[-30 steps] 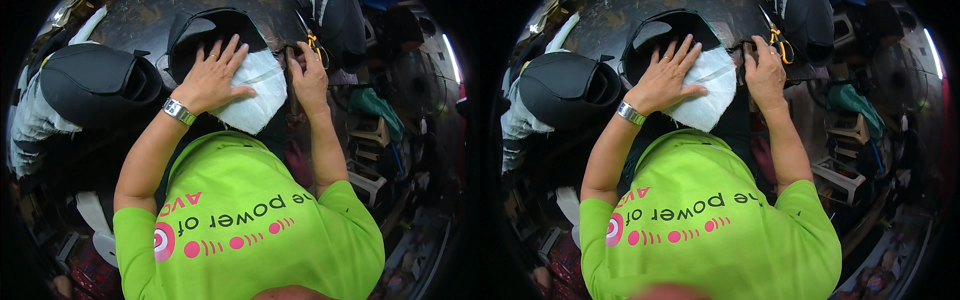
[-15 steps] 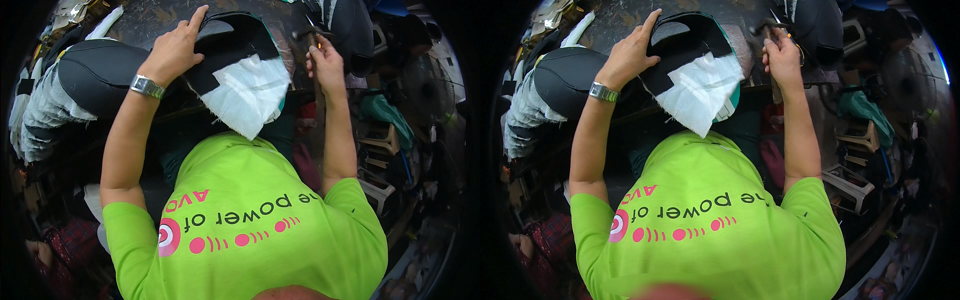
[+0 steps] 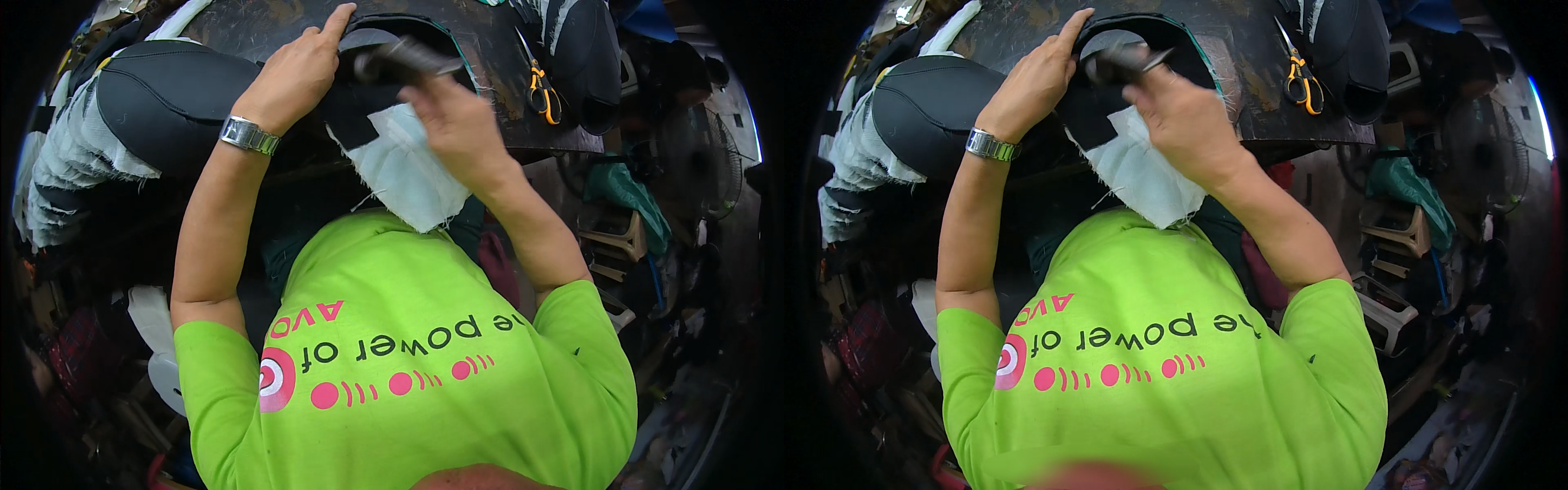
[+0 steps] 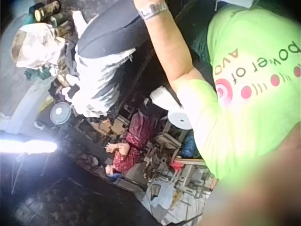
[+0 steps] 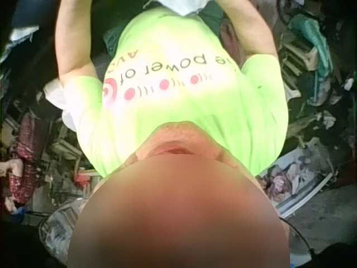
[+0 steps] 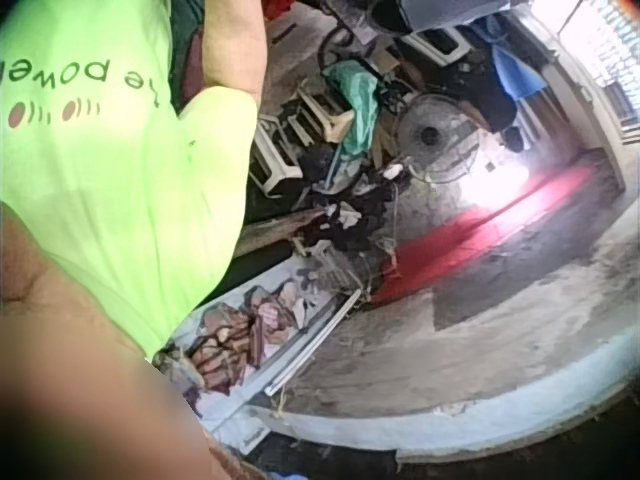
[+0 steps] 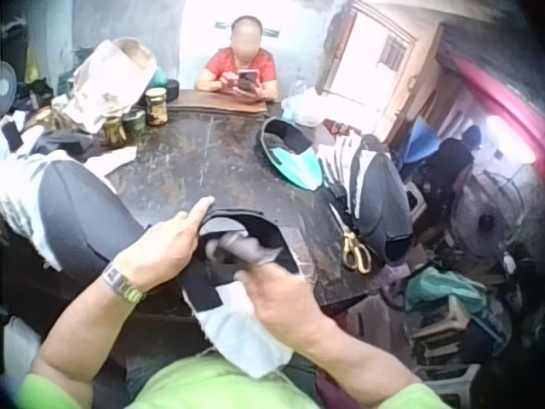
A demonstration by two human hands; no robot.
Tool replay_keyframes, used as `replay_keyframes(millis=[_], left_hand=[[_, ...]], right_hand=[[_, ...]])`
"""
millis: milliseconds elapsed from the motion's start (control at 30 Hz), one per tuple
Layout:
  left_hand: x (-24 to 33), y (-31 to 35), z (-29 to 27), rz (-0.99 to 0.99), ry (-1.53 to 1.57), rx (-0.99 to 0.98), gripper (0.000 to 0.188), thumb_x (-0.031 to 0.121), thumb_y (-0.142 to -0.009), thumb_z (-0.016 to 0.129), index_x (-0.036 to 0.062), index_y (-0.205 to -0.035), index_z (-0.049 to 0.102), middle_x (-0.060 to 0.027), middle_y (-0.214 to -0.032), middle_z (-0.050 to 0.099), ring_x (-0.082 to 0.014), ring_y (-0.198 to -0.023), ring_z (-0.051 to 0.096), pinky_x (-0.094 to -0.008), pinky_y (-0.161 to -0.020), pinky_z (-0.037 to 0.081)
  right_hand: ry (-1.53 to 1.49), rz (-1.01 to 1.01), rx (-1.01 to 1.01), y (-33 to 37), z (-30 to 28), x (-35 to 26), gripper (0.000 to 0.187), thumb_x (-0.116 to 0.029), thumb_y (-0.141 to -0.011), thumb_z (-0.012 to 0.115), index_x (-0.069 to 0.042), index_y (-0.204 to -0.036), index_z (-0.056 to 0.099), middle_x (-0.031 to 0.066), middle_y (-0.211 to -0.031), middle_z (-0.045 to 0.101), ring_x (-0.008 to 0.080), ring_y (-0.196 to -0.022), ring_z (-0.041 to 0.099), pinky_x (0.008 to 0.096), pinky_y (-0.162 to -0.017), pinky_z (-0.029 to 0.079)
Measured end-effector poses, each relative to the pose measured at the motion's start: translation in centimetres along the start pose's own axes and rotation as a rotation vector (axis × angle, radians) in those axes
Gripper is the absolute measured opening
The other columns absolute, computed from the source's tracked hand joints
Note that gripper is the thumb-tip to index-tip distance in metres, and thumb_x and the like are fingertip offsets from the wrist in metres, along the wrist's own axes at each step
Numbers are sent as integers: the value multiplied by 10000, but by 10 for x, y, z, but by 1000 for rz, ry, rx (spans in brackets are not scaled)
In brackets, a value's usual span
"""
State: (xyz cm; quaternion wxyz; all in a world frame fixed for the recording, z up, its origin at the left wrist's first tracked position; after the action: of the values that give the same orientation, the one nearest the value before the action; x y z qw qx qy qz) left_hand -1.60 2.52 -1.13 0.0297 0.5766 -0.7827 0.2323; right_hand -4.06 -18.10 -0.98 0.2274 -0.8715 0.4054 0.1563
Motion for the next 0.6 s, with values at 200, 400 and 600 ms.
replay_keyframes(millis=[200, 400, 600], left_hand=[[3, -7, 7, -43, -133, -29, 720, 48, -992, 547, 236, -1635, 285, -236, -1036, 680, -405, -922, 705, -484, -815, 577], [10, -4, -4, -58, -169, -81, 778, 7, -965, 538, 325, -1634, 304, -228, -1033, 694, -383, -914, 718, -469, -818, 590], [12, -19, -4, 9, -342, -133, 751, -17, -950, 544, 266, -1621, 361, -215, -996, 711, -361, -892, 726, -449, -789, 595]], right_hand=[[144, 15, -58, -25, 21, 3, 323, -262, -1017, 595, -91, -1287, 554, 216, -865, 722, 444, -791, 713, 542, -714, 583], [31, 56, 9, -32, -3, 1, 311, -286, -1018, 586, -113, -1276, 570, 217, -880, 736, 438, -831, 714, 542, -753, 578], [171, 54, -44, -30, -7, 7, 323, -280, -1013, 597, -109, -1287, 592, 217, -894, 732, 461, -830, 699, 546, -744, 554]])
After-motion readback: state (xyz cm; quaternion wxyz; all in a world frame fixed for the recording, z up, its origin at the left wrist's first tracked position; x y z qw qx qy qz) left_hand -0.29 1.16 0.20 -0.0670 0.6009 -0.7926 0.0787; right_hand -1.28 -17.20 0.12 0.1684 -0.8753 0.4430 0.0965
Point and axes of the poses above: each hand's wrist, its own y-axis away from the middle knuckle, its own z-axis out of the palm, x = y × z, the point moved 6 cm from there along -y, towards the middle knuckle
